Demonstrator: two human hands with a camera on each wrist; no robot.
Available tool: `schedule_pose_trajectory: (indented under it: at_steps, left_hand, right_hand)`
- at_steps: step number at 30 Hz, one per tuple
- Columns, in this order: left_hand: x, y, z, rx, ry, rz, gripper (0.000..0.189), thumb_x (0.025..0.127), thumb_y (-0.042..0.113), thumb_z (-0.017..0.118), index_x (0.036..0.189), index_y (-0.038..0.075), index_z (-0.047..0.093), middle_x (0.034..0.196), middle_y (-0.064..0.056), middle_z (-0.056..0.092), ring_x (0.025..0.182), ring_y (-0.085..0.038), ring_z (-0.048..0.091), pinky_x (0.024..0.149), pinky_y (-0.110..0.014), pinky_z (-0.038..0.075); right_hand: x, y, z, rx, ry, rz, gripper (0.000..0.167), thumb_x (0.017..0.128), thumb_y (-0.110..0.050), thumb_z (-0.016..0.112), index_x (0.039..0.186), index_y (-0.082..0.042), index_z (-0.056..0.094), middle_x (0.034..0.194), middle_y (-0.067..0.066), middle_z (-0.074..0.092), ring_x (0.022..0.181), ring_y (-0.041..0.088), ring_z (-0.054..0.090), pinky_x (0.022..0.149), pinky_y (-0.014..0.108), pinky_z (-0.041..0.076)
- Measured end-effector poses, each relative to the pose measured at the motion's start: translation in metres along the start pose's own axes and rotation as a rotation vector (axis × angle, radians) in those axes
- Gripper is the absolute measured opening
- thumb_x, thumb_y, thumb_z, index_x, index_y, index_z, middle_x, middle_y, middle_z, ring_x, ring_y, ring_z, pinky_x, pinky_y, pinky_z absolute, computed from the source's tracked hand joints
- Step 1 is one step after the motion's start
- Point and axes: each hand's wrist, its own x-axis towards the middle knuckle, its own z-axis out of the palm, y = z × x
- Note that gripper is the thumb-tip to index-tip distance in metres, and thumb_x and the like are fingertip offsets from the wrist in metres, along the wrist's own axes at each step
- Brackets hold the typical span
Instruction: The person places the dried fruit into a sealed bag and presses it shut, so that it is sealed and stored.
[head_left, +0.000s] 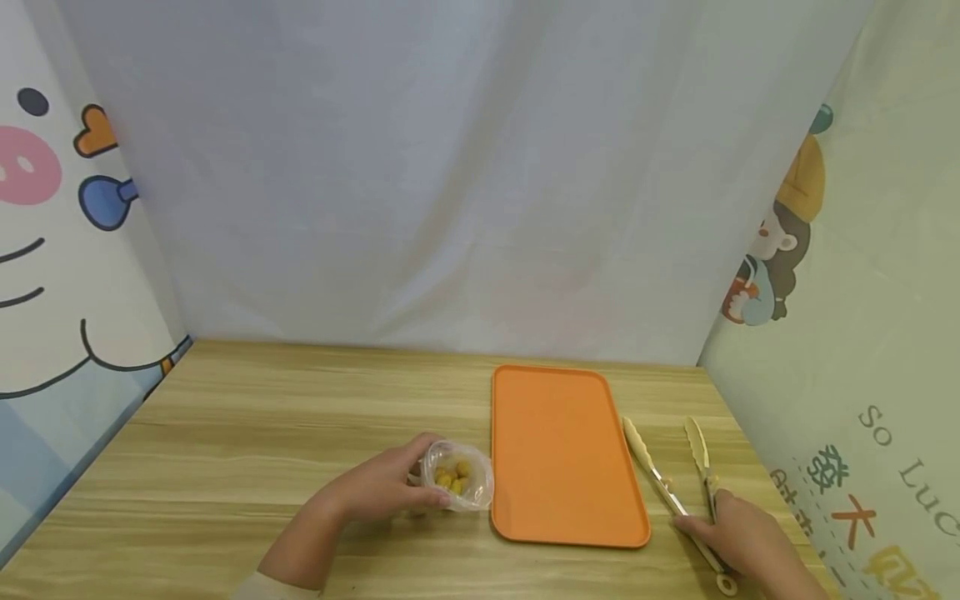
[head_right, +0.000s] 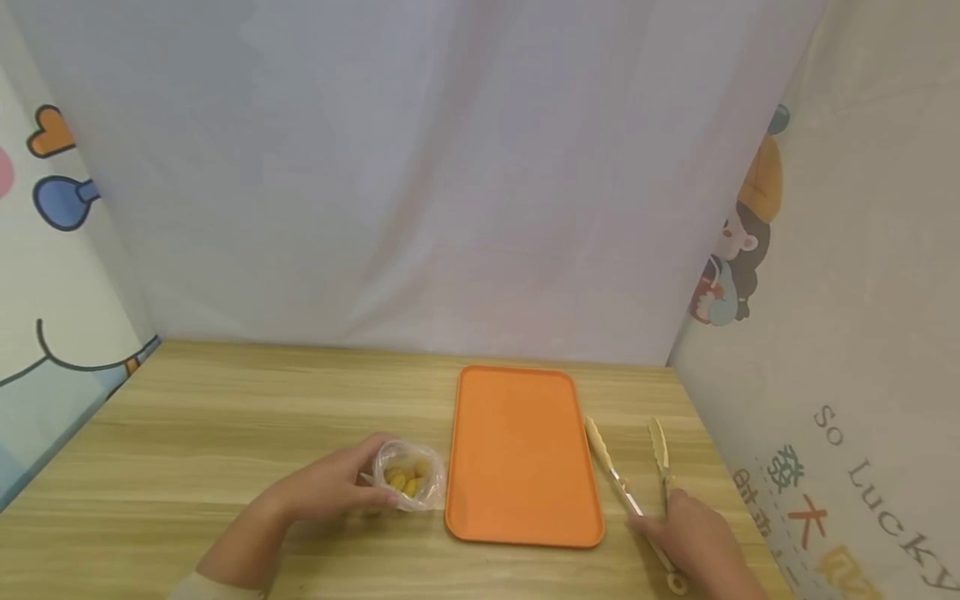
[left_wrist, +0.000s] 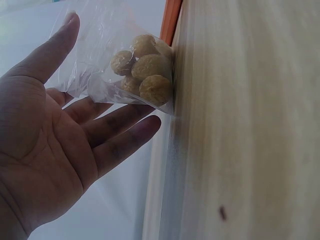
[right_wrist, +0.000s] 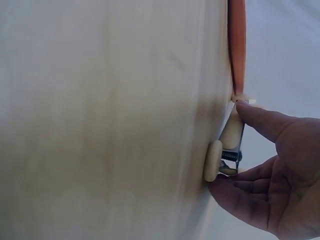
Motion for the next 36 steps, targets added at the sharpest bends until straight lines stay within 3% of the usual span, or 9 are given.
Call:
schedule_pose_trajectory:
  at_steps: [2, 5, 8, 11, 15, 22, 29, 36]
  left_hand:
    - [0.0, 0.0, 0.0, -0.001, -0.001, 0.001, 0.066, 0.083, 0.048, 0.075, 0.138, 0.031, 0.043, 0.113, 0.002, 0.063, 0.098, -0.016, 0.061, 0.081, -0.035, 0.05]
    - [0.0, -0.001, 0.0, 0.002, 0.0, 0.002, 0.066, 0.083, 0.048, 0.075, 0.138, 0.032, 0.043, 0.113, 0.002, 0.063, 0.099, -0.016, 0.061, 0.082, -0.035, 0.05]
    - [0.0, -0.001, 0.0, 0.004, 0.0, -0.001, 0.067, 0.083, 0.048, 0.075, 0.139, 0.031, 0.042, 0.114, 0.002, 0.062, 0.1, -0.016, 0.061, 0.082, -0.035, 0.05]
    - [-0.001, -0.001, -0.001, 0.0, -0.004, -0.005, 0.067, 0.083, 0.048, 0.075, 0.139, 0.03, 0.042, 0.114, 0.001, 0.062, 0.098, -0.017, 0.061, 0.081, -0.035, 0.051]
    - [-0.001, -0.001, -0.001, 0.004, -0.004, -0.006, 0.067, 0.083, 0.048, 0.075, 0.139, 0.03, 0.042, 0.114, 0.002, 0.062, 0.097, -0.017, 0.061, 0.081, -0.035, 0.051]
    - [0.0, -0.001, 0.001, 0.015, -0.003, 0.008, 0.067, 0.084, 0.05, 0.073, 0.14, 0.03, 0.042, 0.114, 0.003, 0.062, 0.102, -0.014, 0.061, 0.086, -0.036, 0.05]
    - [0.0, -0.001, 0.0, 0.01, -0.012, 0.001, 0.066, 0.085, 0.049, 0.072, 0.14, 0.03, 0.041, 0.114, 0.003, 0.062, 0.101, -0.013, 0.061, 0.085, -0.035, 0.05]
    - [0.0, -0.002, 0.0, -0.001, -0.016, 0.002, 0.065, 0.086, 0.048, 0.072, 0.141, 0.03, 0.041, 0.114, 0.003, 0.062, 0.101, -0.015, 0.061, 0.082, -0.033, 0.051]
  right_hand:
    - [0.0, -0.001, -0.005, -0.023, -0.009, 0.005, 0.089, 0.084, -0.073, 0.055, 0.102, 0.014, 0.055, 0.08, 0.012, 0.063, 0.07, 0.025, 0.059, 0.064, 0.045, 0.049]
    - [0.001, -0.002, -0.018, -0.048, -0.002, 0.012, 0.1, 0.085, -0.077, 0.047, 0.116, 0.018, 0.052, 0.098, 0.029, 0.063, 0.087, 0.042, 0.063, 0.074, 0.053, 0.05]
    - [0.003, -0.005, -0.032, -0.053, 0.048, -0.018, 0.108, 0.087, -0.079, 0.041, 0.132, 0.019, 0.042, 0.126, 0.042, 0.05, 0.111, 0.057, 0.051, 0.086, 0.064, 0.044]
    - [0.002, -0.016, -0.045, -0.028, 0.103, -0.062, 0.108, 0.087, -0.08, 0.039, 0.138, 0.015, 0.039, 0.135, 0.041, 0.044, 0.118, 0.059, 0.046, 0.089, 0.068, 0.041]
    - [-0.003, -0.04, -0.06, 0.004, 0.132, -0.123, 0.107, 0.085, -0.081, 0.039, 0.142, 0.009, 0.039, 0.137, 0.038, 0.045, 0.119, 0.055, 0.047, 0.087, 0.066, 0.044]
    - [-0.008, -0.082, -0.074, 0.082, 0.17, -0.238, 0.098, 0.085, -0.079, 0.044, 0.145, -0.001, 0.04, 0.128, 0.022, 0.057, 0.102, 0.035, 0.064, 0.076, 0.052, 0.052]
    - [-0.013, -0.116, -0.08, 0.156, 0.233, -0.338, 0.093, 0.085, -0.078, 0.046, 0.148, -0.011, 0.039, 0.132, 0.011, 0.056, 0.11, 0.029, 0.061, 0.08, 0.049, 0.052]
    - [-0.01, -0.14, -0.069, 0.283, 0.219, -0.47, 0.075, 0.086, -0.059, 0.065, 0.147, -0.021, 0.042, 0.141, 0.0, 0.052, 0.121, 0.026, 0.057, 0.093, 0.049, 0.05]
